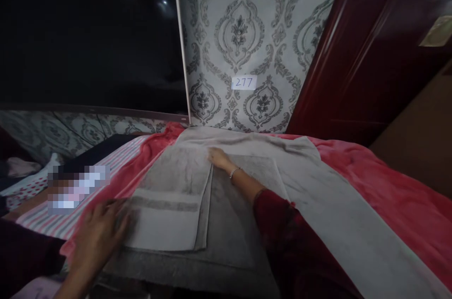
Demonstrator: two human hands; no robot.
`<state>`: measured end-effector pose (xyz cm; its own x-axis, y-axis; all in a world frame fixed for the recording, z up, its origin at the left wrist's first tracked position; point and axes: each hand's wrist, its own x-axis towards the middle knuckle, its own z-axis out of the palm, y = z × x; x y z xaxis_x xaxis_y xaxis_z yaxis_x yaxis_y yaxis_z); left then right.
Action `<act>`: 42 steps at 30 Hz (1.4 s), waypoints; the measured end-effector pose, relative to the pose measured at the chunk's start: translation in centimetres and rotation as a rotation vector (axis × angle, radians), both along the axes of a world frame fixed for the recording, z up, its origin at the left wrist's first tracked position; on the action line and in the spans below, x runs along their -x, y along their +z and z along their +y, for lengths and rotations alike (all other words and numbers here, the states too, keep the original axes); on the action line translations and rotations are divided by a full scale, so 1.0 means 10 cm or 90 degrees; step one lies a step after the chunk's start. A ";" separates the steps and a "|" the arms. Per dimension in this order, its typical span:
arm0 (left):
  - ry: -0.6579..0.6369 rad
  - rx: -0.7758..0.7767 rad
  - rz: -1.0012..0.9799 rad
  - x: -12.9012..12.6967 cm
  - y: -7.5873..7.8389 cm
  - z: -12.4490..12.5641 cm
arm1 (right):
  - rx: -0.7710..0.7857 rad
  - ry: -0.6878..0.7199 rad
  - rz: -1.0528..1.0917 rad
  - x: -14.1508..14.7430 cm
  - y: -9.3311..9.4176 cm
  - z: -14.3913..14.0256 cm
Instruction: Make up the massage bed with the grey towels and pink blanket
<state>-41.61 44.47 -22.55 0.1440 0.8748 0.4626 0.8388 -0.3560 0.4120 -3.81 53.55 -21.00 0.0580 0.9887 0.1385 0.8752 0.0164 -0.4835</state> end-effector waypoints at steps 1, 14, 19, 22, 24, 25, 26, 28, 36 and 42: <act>-0.027 -0.037 0.033 -0.17 0.04 -0.10 | 0.008 -0.031 0.013 -0.13 0.03 -0.03; -0.233 0.072 0.240 -1.50 -0.05 -0.81 | 0.145 -0.205 0.226 0.04 -0.19 -0.03; -0.243 0.009 0.272 -1.45 -0.16 -1.00 | 0.060 -0.203 0.257 0.04 -0.29 -0.11; -0.249 -0.020 0.243 -1.40 -0.25 -1.04 | 0.016 -0.193 0.281 -0.08 -0.35 -0.32; -0.267 -0.057 0.215 -1.37 -0.33 -1.05 | -0.027 -0.199 0.280 -0.27 -0.37 -0.52; -0.282 -0.082 0.203 -1.36 -0.37 -1.05 | -0.052 -0.209 0.270 -0.40 -0.36 -0.65; -0.300 -0.107 0.195 -1.36 -0.42 -1.05 | -0.076 -0.224 0.255 -0.54 -0.35 -0.79; -0.347 -0.150 0.198 -1.38 -0.52 -1.05 | -0.114 -0.265 0.216 -0.85 -0.31 -1.10; -0.506 -0.114 0.263 -1.85 -0.61 -1.17 | -0.044 -0.442 0.178 -1.55 -0.44 -2.15; -0.541 -0.080 0.333 -2.25 -0.54 -1.28 | -0.026 -0.401 0.231 -1.50 -0.56 -2.25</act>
<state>-19.06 31.65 -27.93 0.9094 0.3362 0.2449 0.3507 -0.9363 -0.0167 11.16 31.03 -26.60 0.6643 0.7465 0.0388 0.5085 -0.4132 -0.7555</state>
